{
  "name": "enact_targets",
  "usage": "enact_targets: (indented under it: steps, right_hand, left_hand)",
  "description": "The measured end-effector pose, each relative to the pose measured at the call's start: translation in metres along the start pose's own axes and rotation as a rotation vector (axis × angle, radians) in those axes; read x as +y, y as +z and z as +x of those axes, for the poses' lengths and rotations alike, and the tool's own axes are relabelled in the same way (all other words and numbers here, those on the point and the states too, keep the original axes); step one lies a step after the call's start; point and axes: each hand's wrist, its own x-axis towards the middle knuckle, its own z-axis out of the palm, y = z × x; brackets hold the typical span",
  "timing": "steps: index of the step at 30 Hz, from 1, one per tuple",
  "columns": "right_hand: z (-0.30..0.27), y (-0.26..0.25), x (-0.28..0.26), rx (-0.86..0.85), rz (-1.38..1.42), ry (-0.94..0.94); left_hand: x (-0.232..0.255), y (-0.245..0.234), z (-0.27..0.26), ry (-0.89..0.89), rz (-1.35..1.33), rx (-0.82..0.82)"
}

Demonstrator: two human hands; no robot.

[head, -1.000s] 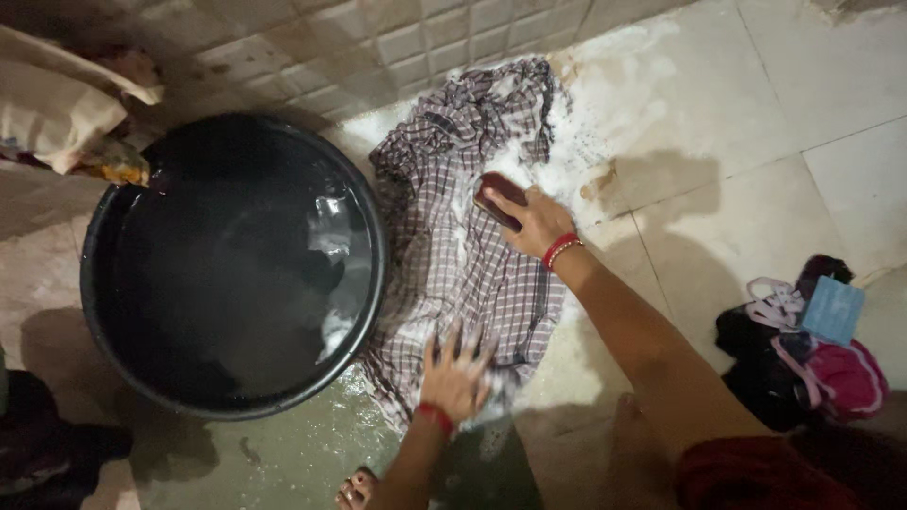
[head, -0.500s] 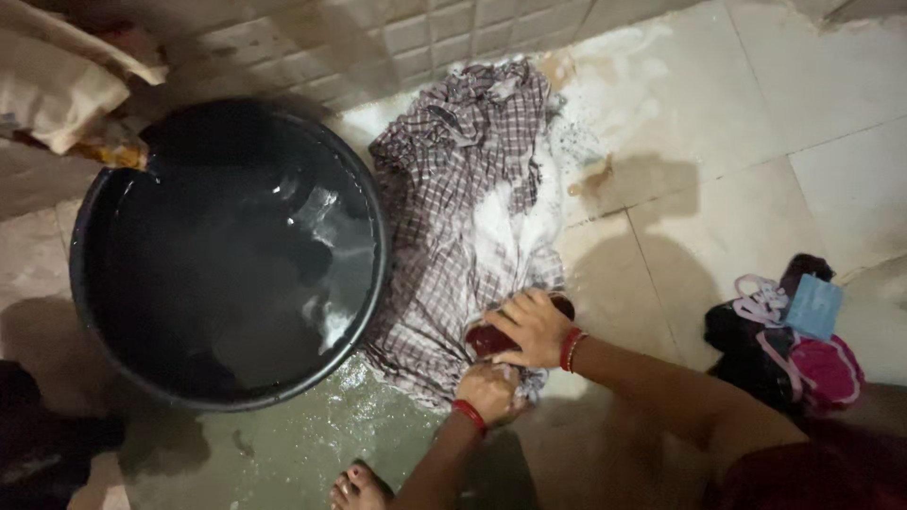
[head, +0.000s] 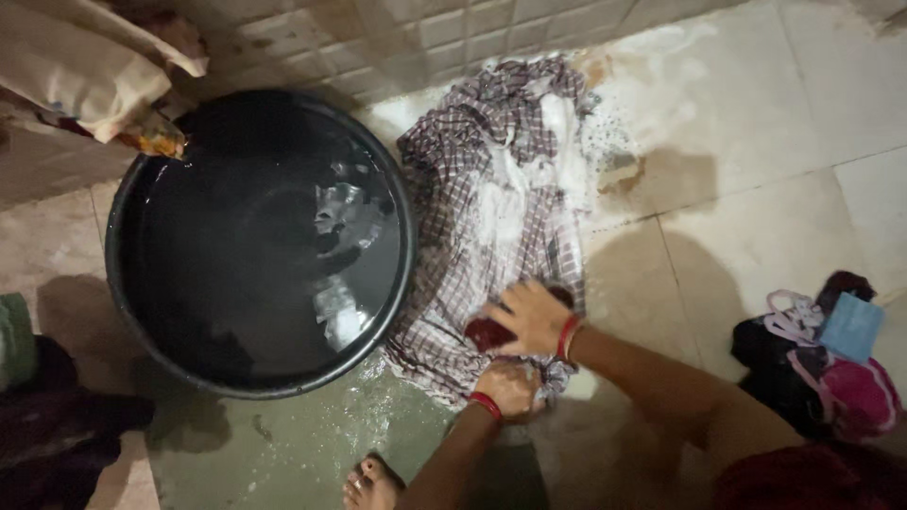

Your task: The person scrubs a checkered dress on a tiled floor using a blue sponge and a brush, repeatedly dipping the garment into a black basin of soapy water to rinse it.

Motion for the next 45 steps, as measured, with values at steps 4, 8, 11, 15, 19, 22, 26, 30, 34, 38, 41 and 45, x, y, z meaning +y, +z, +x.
enact_targets:
  steps: [4, 8, 11, 15, 19, 22, 26, 30, 34, 38, 41, 45]
  right_hand:
    - [0.073, 0.012, 0.09, -0.284, 0.006, 0.491]
    - [0.085, 0.001, 0.095, -0.06, -0.06, 0.525]
    - [0.028, 0.001, 0.018, -0.268, 0.128, 0.304]
    - [0.012, 0.013, -0.001, 0.01, 0.039, -0.113]
    - [0.099, 0.012, 0.097, -0.092, -0.117, 0.401]
    - [0.095, 0.007, 0.091, -0.131, -0.064, 0.453]
    - [-0.01, 0.008, 0.0, -0.052, -0.053, 0.029]
    - [0.015, 0.012, 0.031, -0.624, 0.113, 0.238]
    - [0.075, 0.003, 0.103, -0.119, 0.063, 0.555]
    - [0.073, -0.004, 0.105, -0.093, 0.056, 0.524]
    - [0.073, -0.001, 0.106, -0.109, 0.072, 0.542]
    - [0.07, 0.011, 0.118, -0.076, 0.113, 0.54]
  left_hand:
    - [-0.002, 0.0, -0.001, 0.034, -0.01, 0.061]
    - [-0.001, 0.007, -0.004, 0.033, 0.02, 0.143]
    - [-0.004, 0.018, -0.002, 0.024, -0.021, 0.122]
    - [-0.01, 0.037, 0.002, 0.017, -0.046, 0.058]
    - [-0.005, 0.017, -0.001, 0.019, -0.083, 0.072]
    - [-0.001, -0.004, -0.003, 0.046, -0.042, 0.106]
    - [0.001, -0.009, 0.002, 0.006, -0.071, -0.064]
    - [-0.007, 0.005, 0.005, -0.008, -0.025, -0.194]
    - [-0.066, -0.005, 0.02, -0.264, 0.119, -0.304]
    - [-0.15, -0.07, -0.041, -0.48, -0.545, 0.104]
    - [-0.106, -0.108, -0.086, -0.639, 0.005, -0.079]
    - [-0.037, -0.129, -0.049, -0.358, 0.194, 0.301]
